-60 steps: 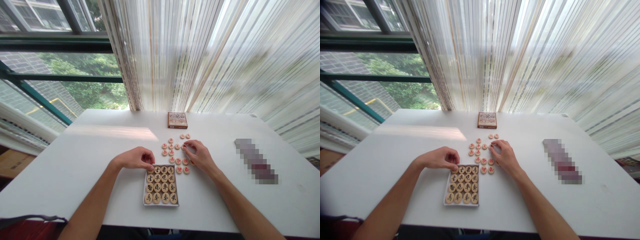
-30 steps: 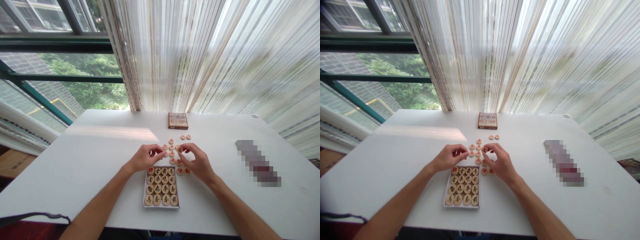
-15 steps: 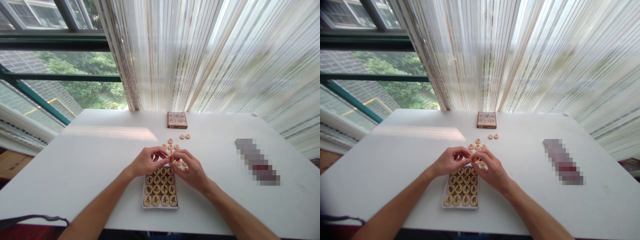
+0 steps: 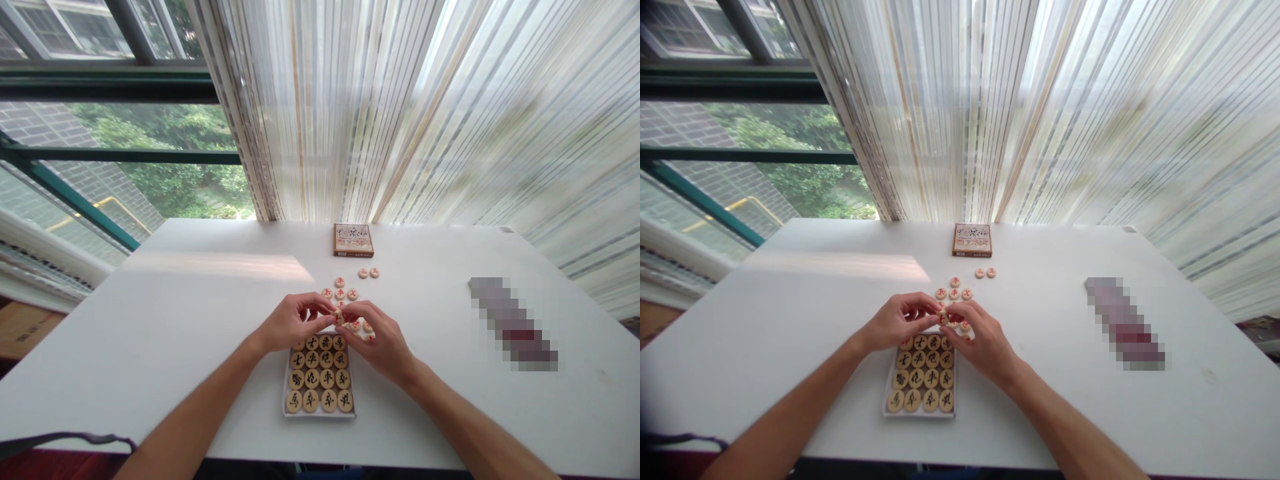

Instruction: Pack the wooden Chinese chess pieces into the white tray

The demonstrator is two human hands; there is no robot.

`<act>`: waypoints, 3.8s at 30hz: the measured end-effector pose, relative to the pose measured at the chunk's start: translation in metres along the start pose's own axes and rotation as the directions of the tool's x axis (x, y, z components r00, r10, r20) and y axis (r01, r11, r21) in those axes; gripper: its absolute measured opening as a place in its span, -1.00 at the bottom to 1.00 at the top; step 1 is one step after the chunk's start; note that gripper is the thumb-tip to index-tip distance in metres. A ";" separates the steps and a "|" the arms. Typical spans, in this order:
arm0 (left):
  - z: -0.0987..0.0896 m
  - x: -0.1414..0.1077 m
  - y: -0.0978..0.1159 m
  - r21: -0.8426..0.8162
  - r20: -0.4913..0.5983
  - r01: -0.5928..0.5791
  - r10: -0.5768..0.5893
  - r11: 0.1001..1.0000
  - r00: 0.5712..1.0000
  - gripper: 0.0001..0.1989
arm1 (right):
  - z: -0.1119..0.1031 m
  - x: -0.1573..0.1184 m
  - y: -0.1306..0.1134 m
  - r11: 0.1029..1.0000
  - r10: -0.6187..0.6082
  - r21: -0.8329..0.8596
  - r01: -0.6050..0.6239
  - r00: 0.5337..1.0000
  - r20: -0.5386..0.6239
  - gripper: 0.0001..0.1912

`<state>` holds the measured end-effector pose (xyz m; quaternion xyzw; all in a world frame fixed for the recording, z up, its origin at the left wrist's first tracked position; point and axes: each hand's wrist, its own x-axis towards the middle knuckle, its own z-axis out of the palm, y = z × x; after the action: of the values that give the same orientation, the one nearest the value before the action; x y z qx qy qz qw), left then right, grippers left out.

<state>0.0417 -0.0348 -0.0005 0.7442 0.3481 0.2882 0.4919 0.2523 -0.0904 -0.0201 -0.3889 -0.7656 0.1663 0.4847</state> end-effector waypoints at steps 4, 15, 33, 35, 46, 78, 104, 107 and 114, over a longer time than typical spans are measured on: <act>-0.002 -0.001 0.001 -0.005 0.018 -0.002 0.002 1.000 1.000 -0.76 | 0.000 0.001 0.000 1.000 0.003 0.013 -0.003 1.000 0.010 -0.77; -0.005 -0.002 -0.001 -0.004 0.057 0.013 -0.013 1.000 0.998 -0.72 | -0.001 -0.002 -0.001 0.999 0.031 0.027 -0.031 0.999 0.011 -0.71; -0.007 -0.003 -0.005 0.035 0.004 0.043 -0.043 0.998 0.999 -0.63 | 0.000 -0.007 0.002 0.997 0.066 0.038 -0.066 0.998 0.005 -0.71; -0.007 -0.003 -0.005 0.038 0.006 0.047 -0.047 0.998 0.999 -0.64 | 0.000 -0.007 0.003 0.996 0.072 0.044 -0.072 0.997 0.003 -0.70; -0.009 -0.003 -0.002 0.045 0.046 0.030 -0.032 0.999 0.998 -0.66 | -0.001 -0.005 -0.002 0.993 0.102 0.066 -0.100 0.994 -0.029 -0.79; -0.008 -0.002 0.001 0.007 0.066 0.018 -0.019 1.000 0.998 -0.74 | -0.003 -0.005 -0.001 0.994 0.037 0.107 -0.038 0.999 0.006 -0.83; -0.007 -0.004 -0.003 0.008 0.066 -0.003 0.002 1.000 0.998 -0.76 | -0.002 -0.005 -0.002 0.997 0.001 0.076 -0.002 1.000 0.021 -0.80; -0.007 -0.004 -0.002 0.016 0.070 -0.004 0.003 1.000 0.998 -0.79 | -0.002 -0.004 -0.002 0.998 0.001 0.069 -0.003 1.000 0.027 -0.80; -0.007 -0.003 -0.003 0.025 0.075 -0.008 0.006 1.000 0.997 -0.81 | -0.002 -0.003 -0.003 0.998 -0.004 0.064 0.002 1.000 0.031 -0.81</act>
<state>0.0337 -0.0329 -0.0016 0.7618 0.3307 0.2573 0.4940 0.2540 -0.0950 -0.0194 -0.3695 -0.7679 0.1959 0.4852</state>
